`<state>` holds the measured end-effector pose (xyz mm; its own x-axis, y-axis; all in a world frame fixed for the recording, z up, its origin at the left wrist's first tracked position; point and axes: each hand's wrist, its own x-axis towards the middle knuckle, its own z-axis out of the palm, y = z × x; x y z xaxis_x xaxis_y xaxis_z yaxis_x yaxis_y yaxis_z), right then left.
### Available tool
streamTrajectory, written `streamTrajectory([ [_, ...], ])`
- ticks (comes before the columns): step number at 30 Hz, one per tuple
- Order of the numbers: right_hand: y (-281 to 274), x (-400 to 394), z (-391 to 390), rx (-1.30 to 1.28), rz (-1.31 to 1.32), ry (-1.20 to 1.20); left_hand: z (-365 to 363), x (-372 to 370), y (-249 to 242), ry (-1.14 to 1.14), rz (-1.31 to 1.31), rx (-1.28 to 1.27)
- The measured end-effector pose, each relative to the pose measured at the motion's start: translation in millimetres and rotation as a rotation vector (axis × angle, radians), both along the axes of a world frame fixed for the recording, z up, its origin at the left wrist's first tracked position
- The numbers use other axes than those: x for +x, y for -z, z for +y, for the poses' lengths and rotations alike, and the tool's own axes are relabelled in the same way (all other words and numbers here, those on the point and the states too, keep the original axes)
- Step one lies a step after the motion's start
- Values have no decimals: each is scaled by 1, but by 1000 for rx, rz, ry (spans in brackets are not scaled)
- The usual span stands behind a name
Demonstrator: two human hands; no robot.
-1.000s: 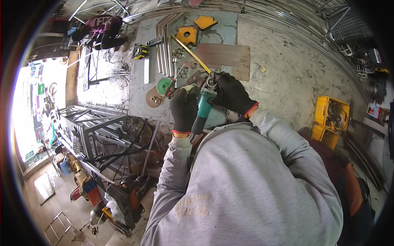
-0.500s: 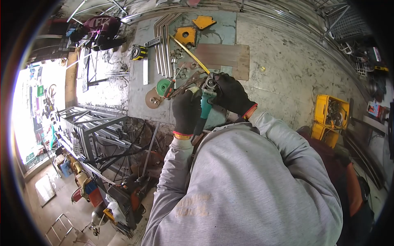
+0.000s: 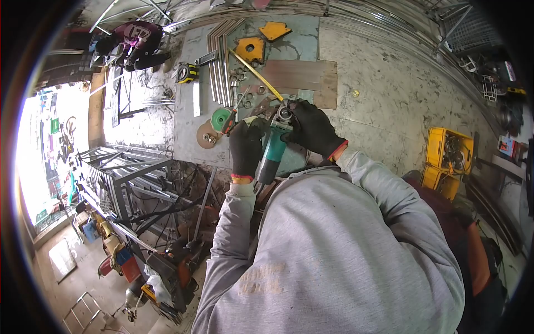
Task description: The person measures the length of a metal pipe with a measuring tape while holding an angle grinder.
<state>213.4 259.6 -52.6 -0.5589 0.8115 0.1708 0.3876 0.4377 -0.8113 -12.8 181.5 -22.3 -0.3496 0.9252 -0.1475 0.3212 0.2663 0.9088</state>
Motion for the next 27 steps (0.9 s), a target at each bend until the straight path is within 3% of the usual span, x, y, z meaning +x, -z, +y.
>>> streamTrajectory([
  [3,0,1,0,5,15,9,-4,1,-3,9,62,100],
  [5,-1,0,0,6,-11,6,-6,3,-23,126,449,229],
  [8,7,-1,0,65,-9,25,-5,12,-43,82,318,123],
  [15,0,-1,0,-33,25,24,-6,12,-18,93,307,100],
  [17,0,-2,0,-3,43,27,-6,18,-19,142,547,233],
  [18,0,-2,0,-3,43,28,-7,18,-16,144,547,234],
  [21,0,-2,0,16,42,32,-8,18,-13,119,536,200],
  [24,-1,-1,1,-21,5,18,-8,14,-9,62,308,89],
  [26,3,0,0,29,-6,19,-10,4,14,-49,-47,108],
  [27,4,0,0,30,-6,21,-10,4,13,-47,-47,108],
])
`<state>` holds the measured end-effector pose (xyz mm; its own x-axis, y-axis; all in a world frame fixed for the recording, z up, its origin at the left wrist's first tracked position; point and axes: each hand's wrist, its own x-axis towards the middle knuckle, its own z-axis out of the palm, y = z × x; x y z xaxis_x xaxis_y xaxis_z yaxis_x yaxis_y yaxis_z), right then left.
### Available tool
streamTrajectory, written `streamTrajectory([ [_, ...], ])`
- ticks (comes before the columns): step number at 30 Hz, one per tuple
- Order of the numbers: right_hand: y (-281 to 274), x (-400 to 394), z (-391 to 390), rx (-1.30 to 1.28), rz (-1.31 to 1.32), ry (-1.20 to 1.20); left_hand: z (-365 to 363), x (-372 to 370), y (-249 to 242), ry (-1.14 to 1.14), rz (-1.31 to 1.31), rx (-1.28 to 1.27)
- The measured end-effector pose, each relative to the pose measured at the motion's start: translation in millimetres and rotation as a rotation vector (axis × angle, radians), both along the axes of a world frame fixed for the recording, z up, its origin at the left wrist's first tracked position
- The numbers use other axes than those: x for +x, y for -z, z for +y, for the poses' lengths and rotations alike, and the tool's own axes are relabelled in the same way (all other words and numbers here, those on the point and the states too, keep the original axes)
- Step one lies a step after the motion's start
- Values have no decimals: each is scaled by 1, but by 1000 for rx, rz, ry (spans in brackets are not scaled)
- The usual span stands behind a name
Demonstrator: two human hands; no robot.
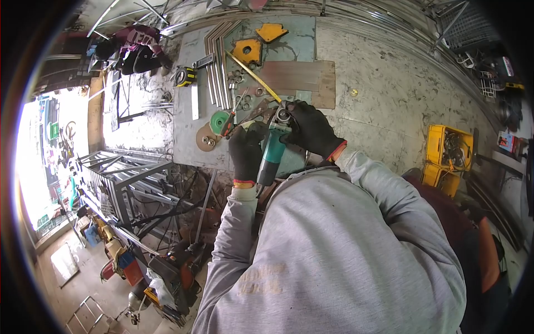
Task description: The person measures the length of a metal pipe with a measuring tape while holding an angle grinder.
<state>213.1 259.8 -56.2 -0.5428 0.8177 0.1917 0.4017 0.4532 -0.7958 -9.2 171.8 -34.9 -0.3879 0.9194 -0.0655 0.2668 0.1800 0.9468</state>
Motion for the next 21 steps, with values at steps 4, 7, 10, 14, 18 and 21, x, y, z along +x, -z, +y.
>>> streamTrajectory([
  [4,2,0,0,14,2,5,-1,1,-15,-3,5,-8],
  [7,1,-1,0,19,-12,6,1,10,-36,38,200,34],
  [10,1,-2,0,-6,-15,8,3,15,-38,34,291,43],
  [14,0,-2,0,-15,-10,5,3,17,-30,47,343,46],
  [18,2,-2,0,15,10,11,0,21,-29,82,515,56],
  [21,2,-2,0,-8,7,9,-1,20,-25,32,409,-13],
])
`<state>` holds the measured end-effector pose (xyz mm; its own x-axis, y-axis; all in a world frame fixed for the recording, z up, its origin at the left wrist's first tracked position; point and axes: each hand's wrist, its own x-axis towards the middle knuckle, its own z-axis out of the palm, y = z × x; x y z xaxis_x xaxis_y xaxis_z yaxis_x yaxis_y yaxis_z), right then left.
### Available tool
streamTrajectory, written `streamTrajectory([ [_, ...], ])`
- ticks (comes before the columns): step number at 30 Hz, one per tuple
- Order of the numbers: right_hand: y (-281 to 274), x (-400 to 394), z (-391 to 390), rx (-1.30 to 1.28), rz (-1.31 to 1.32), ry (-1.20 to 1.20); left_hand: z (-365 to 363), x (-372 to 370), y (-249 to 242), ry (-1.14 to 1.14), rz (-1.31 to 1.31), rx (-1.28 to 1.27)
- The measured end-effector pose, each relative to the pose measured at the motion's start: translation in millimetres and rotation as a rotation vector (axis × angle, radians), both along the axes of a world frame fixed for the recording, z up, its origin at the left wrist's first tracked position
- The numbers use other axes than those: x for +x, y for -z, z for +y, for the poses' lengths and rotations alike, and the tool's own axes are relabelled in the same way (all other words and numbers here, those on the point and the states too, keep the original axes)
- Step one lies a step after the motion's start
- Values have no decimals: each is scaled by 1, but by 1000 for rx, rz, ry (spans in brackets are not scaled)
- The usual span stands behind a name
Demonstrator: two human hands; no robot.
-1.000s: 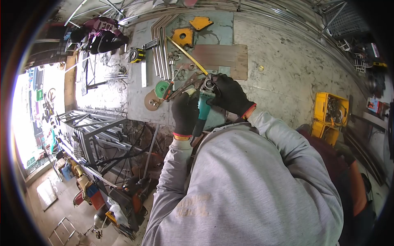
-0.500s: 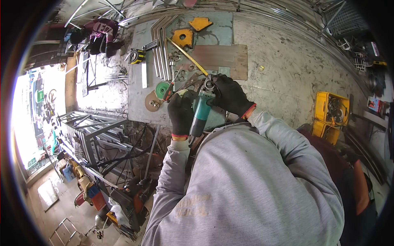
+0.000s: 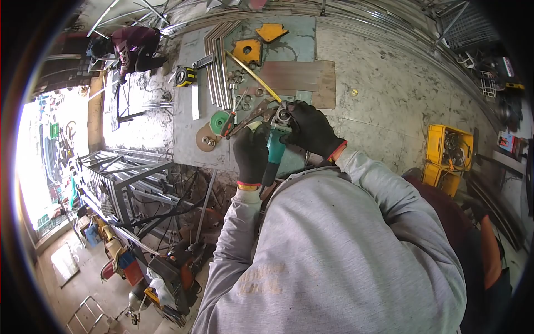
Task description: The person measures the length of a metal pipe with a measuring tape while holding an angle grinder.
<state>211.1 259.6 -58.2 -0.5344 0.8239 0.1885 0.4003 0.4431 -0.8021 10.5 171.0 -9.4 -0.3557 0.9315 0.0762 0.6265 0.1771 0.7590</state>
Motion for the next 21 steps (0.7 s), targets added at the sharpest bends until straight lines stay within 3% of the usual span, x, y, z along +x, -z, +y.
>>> streamTrajectory([
  [2,0,0,0,-2,-9,10,0,-6,5,-10,-129,-18],
  [6,-1,1,1,38,26,9,-2,-13,9,-9,-143,-4],
  [8,-3,2,0,15,-25,-13,-2,-11,6,29,-191,104],
  [17,-4,3,0,22,-14,-13,0,0,10,-3,-12,35],
  [21,-8,2,0,16,-29,-13,-1,-2,11,-12,-115,29],
])
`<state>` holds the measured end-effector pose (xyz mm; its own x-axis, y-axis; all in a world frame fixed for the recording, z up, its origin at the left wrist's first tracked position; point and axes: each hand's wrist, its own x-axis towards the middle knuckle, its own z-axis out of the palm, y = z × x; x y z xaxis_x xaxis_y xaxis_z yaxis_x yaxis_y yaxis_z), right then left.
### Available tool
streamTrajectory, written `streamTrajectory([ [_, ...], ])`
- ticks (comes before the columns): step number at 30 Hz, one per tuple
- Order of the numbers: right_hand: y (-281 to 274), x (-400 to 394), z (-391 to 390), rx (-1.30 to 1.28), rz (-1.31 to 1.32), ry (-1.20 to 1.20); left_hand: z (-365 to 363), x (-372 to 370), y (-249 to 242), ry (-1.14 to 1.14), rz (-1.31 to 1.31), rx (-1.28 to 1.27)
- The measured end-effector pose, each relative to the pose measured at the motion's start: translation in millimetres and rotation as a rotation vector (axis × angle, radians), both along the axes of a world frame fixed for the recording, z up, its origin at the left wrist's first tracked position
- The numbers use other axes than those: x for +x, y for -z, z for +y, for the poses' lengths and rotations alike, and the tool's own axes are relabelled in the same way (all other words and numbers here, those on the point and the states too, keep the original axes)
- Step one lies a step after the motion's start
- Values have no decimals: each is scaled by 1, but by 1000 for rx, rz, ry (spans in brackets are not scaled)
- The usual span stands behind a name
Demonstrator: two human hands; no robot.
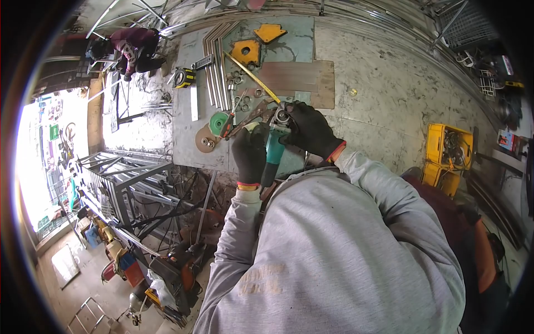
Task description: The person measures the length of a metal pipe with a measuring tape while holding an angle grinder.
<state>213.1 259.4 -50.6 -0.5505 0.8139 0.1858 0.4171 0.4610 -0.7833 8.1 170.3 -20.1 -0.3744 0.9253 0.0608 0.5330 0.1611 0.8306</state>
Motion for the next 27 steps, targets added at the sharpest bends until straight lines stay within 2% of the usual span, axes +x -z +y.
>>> streamTrajectory([
  [5,3,0,1,39,23,5,-1,-11,8,17,-180,35],
  [12,0,0,1,4,-15,-7,2,-8,-3,56,-98,116],
  [15,-3,-1,1,27,23,5,4,-5,1,19,-141,54],
  [17,-3,1,2,-30,17,-14,4,1,-4,35,-7,54],
  [21,1,1,2,4,-3,-16,-1,-4,11,2,-62,47],
  [23,4,1,1,22,-2,-6,-3,-10,4,28,48,-39],
  [27,4,0,2,18,-21,-13,-1,0,-7,-5,-115,51],
])
